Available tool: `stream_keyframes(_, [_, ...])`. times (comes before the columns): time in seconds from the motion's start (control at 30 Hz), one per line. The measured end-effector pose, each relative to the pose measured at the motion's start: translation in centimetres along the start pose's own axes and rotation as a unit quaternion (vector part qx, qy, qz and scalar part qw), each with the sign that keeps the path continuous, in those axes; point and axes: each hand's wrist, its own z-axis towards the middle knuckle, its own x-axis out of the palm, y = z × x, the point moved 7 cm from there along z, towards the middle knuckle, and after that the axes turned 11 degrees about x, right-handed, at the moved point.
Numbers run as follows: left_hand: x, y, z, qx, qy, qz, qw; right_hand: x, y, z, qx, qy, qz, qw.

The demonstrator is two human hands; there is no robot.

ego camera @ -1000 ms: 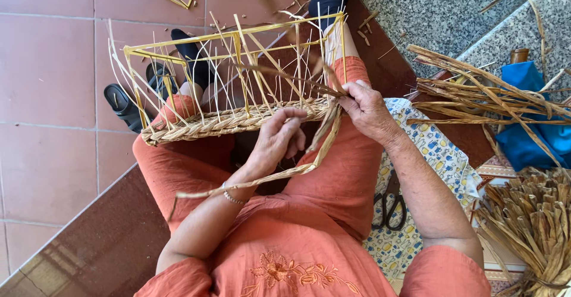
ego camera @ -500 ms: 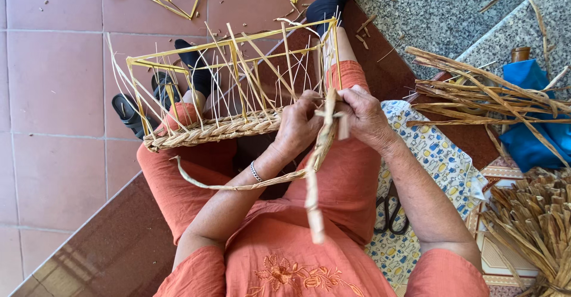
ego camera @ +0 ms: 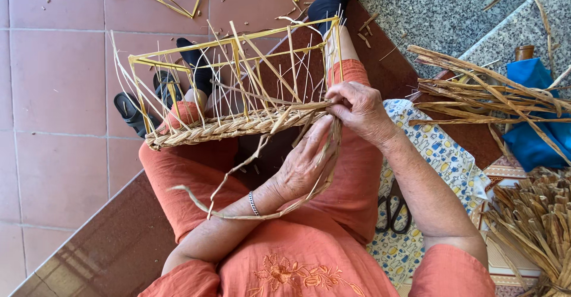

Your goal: The person weaves a basket by hand, interlacing dried palm leaves through a yellow metal frame. They repeatedly thread the leaves, pull them tight, and trim excess material with scissors.

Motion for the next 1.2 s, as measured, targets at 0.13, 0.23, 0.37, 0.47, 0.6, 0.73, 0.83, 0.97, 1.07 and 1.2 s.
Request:
stream_keyframes(0.13, [-1.2, 1.7, -1.0, -0.070, -0.016, -0.002, 0.997, 0.0, 0.7, -0.3, -0.049, -0.003, -0.014, 0.999])
stream_keyframes(0.23, [-3.3, 3.0, -1.8, -0.093, -0.055, 0.049, 0.993, -0.5, 1.9, -0.9, -0.104, -0.004, -0.044, 0.994])
stream_keyframes(0.37, [-3.5, 4.2, -2.3, -0.115, 0.004, 0.172, 0.978, -0.9, 3.0, -1.3, -0.116, 0.012, -0.085, 0.990])
stream_keyframes(0.47, [-2.2, 6.0, -2.5, -0.167, 0.083, 0.229, 0.955, -0.7, 3.1, -1.5, -0.109, -0.006, -0.111, 0.988])
stream_keyframes(0.6, [-1.3, 6.6, -2.7, -0.181, 0.122, 0.262, 0.940, -0.4, 1.4, -1.0, -0.051, -0.040, -0.054, 0.996])
stream_keyframes(0.73, [-1.6, 5.1, -2.2, -0.128, 0.098, 0.339, 0.927, 0.1, -0.6, -0.7, 0.011, -0.062, -0.028, 0.998])
stream_keyframes(0.83, [-1.3, 4.9, -1.6, -0.107, 0.123, 0.373, 0.914, 0.2, -1.1, -0.9, 0.016, -0.067, -0.010, 0.998])
stream_keyframes(0.97, [-0.3, 6.5, -0.6, -0.124, 0.222, 0.370, 0.893, 0.1, -0.6, -1.4, -0.016, -0.079, -0.015, 0.997])
stream_keyframes(1.07, [0.4, 7.1, 1.3, -0.096, 0.264, 0.403, 0.871, 0.1, -0.9, -1.5, -0.006, -0.079, -0.003, 0.997])
stream_keyframes(1.2, [2.1, 4.9, 2.9, -0.037, 0.287, 0.377, 0.880, 0.4, -1.8, -1.4, 0.011, -0.076, 0.019, 0.997])
